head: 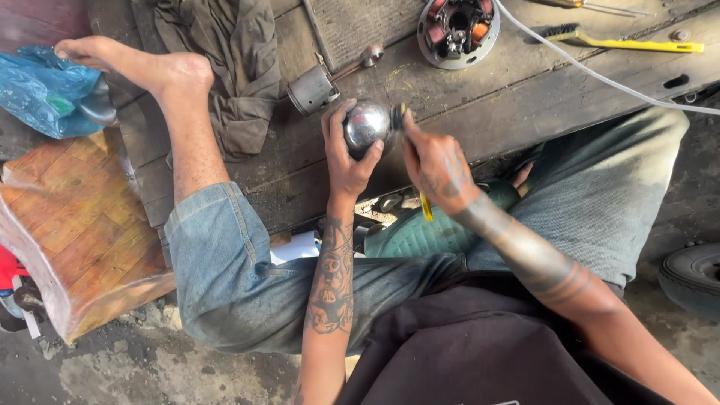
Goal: The person sits on a low stool and scrubs a round, silver metal part with a yellow-handled wire brush. They hold the part in their left hand and scrub it in circular motions, rotating it to clean different areas. Nearby on the wooden platform are other disassembled motor components, including a rotor and a stator.
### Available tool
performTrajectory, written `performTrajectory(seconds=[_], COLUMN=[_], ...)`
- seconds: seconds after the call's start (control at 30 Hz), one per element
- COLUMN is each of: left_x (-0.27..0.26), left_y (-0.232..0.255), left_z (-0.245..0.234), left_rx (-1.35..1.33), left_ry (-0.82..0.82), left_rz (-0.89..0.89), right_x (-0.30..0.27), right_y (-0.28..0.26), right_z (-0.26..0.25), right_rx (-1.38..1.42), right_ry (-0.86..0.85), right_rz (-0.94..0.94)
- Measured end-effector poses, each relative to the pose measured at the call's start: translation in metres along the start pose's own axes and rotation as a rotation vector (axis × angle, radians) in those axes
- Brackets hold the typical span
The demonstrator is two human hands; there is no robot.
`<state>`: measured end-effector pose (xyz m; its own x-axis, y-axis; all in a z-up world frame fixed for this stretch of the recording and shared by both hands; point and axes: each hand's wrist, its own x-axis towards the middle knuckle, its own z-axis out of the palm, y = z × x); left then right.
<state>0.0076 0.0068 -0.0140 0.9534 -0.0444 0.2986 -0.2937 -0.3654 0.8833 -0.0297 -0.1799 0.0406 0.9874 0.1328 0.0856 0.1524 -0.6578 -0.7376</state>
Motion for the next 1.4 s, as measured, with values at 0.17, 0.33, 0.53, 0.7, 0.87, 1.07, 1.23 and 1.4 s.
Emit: performTrajectory(seconds=[0.17,0.33,0.53,0.7,0.87,1.07,1.23,1.4], left_x=[-0.001,-0.004,-0.001,0.002,0.000,-0.001,0.001,0.002], left_y=[0.005,0.003,0.006,0.004,0.003,0.002,0.002,0.000], left_z=[0.000,-0.001,-0.001,0.000,0.000,0.001,0.002,0.000], left_rx=[-0.007,-0.009,-0.013,0.007,-0.015,-0.006,-0.013,-0.004], left_ry=[-0.003,-0.009,-0.004,-0.005,0.010,0.000,0.012,0.014], left_rz=[-0.018,-0.033,-0.025,-0.013,-0.003,0.012,0.019,0.028], right_x=[-0.012,-0.012,-0.014,-0.012,-0.009,-0.012,-0.011,-0.017], right_y=[-0.007,-0.002,-0.008,-0.017,-0.011,0.003,0.001,-0.009], right_z=[0.001,0.006,0.002,-0.008,-0.001,0.006,0.006,-0.001], right_rx=[0.071,0.077,-0.020,-0.054,0.012,0.047,0.068,0.027], right_ry=[-0.016,-0.024,-0.048,-0.058,-0.030,-0.054,-0.019,-0.037], right_rz=[0.066,0.068,0.070,0.068,0.065,0.096,0.120,0.109])
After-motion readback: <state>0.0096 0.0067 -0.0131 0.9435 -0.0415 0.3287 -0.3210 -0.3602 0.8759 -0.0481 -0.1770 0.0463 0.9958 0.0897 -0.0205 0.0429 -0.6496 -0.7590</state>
